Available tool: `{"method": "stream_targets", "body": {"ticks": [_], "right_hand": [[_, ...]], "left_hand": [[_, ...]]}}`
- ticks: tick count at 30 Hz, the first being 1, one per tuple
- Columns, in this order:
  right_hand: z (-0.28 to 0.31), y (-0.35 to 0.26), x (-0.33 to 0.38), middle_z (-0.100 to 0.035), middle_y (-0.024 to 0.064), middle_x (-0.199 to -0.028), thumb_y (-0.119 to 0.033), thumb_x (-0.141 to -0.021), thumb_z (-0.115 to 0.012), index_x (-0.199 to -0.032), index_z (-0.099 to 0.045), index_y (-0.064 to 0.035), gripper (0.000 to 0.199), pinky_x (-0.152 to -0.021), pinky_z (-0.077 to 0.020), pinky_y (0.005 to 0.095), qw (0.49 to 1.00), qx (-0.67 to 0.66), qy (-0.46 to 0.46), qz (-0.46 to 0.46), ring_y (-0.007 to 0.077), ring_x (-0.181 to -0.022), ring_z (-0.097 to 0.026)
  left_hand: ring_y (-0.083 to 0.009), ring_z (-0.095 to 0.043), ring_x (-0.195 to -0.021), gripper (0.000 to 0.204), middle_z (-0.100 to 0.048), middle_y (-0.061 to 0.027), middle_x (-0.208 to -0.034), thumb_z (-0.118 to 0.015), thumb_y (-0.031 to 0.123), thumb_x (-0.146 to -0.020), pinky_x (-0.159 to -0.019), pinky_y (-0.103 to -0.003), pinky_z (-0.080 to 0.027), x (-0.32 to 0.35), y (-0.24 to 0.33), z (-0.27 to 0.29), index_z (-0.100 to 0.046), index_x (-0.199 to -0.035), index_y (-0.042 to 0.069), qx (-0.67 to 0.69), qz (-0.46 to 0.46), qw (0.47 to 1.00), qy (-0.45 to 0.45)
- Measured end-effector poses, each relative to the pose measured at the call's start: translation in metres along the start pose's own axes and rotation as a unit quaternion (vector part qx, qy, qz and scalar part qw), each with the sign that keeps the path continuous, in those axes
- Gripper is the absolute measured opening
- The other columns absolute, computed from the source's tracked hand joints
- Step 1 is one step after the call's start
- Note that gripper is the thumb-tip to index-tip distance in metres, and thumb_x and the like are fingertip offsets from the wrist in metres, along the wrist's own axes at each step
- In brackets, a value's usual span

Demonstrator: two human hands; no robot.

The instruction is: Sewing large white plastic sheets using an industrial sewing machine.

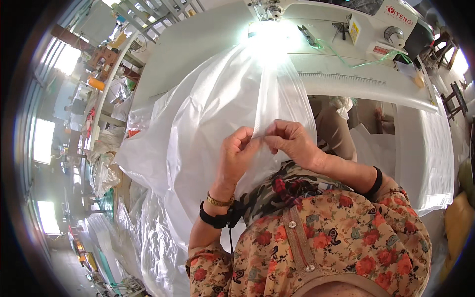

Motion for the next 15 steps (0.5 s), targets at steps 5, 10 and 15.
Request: {"method": "stream_targets", "body": {"ticks": [5,10,15], "right_hand": [[-0.015,-0.004,0.016,-0.060,0.0151,-0.064,-0.015,-0.086,-0.062,-0.087,-0.059,-0.0002,0.016,-0.059,-0.0486,0.0369,0.936,0.339,-0.028,0.092,0.0304,-0.063,-0.063],[-0.025,0.001,0.024,-0.060,0.0098,-0.065,-0.016,-0.084,-0.064,-0.086,-0.055,-0.0040,0.015,-0.061,-0.0478,0.0399,0.851,0.500,-0.071,0.140,0.0330,-0.062,-0.061],[-0.028,0.000,0.018,-0.060,0.0073,-0.078,-0.011,-0.079,-0.067,-0.087,-0.053,-0.0040,0.017,-0.073,-0.0477,0.0421,0.788,0.557,-0.116,0.235,0.0313,-0.067,-0.059]], "left_hand": [[-0.0010,-0.038,-0.064,0.012,-0.048,0.0067,-0.068,-0.055,0.006,-0.094,-0.054,-0.019,-0.032,-0.001,-0.001,0.000,-0.057,-0.085,-0.001,-0.090,-0.051,0.995,-0.007],[-0.0021,-0.036,-0.063,0.019,-0.044,0.0065,-0.065,-0.060,0.010,-0.093,-0.052,-0.021,-0.031,0.001,0.003,0.004,-0.056,-0.078,-0.001,-0.095,-0.002,0.995,0.016],[-0.0016,-0.036,-0.062,0.021,-0.044,0.0065,-0.064,-0.062,0.011,-0.091,-0.051,-0.021,-0.029,-0.007,-0.006,0.001,-0.054,-0.075,0.000,-0.036,0.027,0.999,0.005]]}}
Point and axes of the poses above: each hand's wrist, its own x-axis away from the middle knuckle, its own z-axis out of the back of the hand, y = z × x, the point moved 2 cm from there along -x, towards the middle knuckle
